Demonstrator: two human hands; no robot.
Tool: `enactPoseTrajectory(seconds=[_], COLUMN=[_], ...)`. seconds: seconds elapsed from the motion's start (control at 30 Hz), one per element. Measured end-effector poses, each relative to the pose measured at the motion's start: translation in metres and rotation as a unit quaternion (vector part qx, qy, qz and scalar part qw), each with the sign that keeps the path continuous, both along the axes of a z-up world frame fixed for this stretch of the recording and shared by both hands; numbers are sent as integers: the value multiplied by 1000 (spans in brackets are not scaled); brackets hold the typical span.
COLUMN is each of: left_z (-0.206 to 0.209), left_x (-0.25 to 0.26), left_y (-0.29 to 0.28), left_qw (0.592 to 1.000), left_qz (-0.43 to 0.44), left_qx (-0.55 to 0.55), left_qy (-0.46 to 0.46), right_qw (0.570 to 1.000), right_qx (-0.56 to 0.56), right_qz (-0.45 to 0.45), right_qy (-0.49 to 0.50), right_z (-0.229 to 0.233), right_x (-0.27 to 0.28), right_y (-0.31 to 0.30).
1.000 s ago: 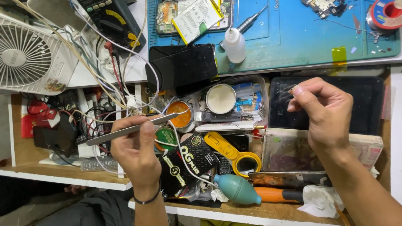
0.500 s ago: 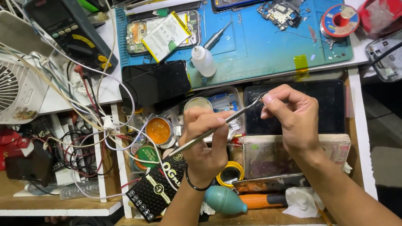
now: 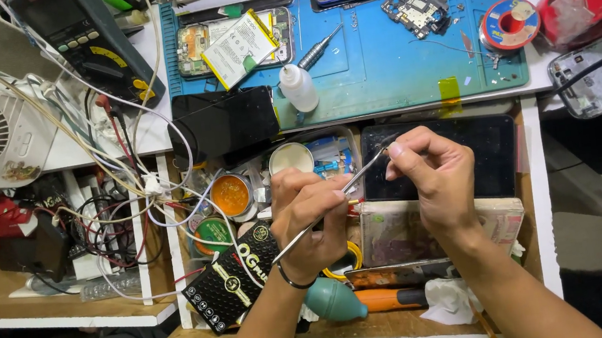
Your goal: A person is preparing and inspecting small electronic components and screws for a mobile phone repair, using tools like tweezers and a magnifying glass.
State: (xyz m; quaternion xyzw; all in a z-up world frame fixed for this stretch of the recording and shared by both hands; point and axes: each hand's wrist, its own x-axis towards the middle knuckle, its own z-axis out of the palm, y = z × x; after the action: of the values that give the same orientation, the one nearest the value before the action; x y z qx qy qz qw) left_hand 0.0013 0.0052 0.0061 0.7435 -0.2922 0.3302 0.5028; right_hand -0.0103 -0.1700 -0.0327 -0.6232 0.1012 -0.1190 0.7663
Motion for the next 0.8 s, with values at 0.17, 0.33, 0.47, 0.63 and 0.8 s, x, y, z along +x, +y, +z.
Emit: enactPoseTrajectory(seconds=[0.17,0.33,0.47,0.63,0.8], left_z=[1,1,0,0,0], left_x=[2,0,1,1,2], left_y=[-1,-1,-1,-1,-1], left_qw=[1000,1000,1000,1000,1000], left_qz=[-4,-2,0,2,2], left_qx=[0,-3,-5,-1,5], left_qy=[-15,-22,-27,-27,-27], right_qw=[1000,1000,1000,1000,1000], right_qx=[-7,-8,-7,-1,2], right_qz=[7,8,8,4,1], right_qy=[0,1,2,1,-1], right_z=[5,5,3,4,2], right_x=[0,-1,0,0,0], right_y=[0,0,-1,0,0])
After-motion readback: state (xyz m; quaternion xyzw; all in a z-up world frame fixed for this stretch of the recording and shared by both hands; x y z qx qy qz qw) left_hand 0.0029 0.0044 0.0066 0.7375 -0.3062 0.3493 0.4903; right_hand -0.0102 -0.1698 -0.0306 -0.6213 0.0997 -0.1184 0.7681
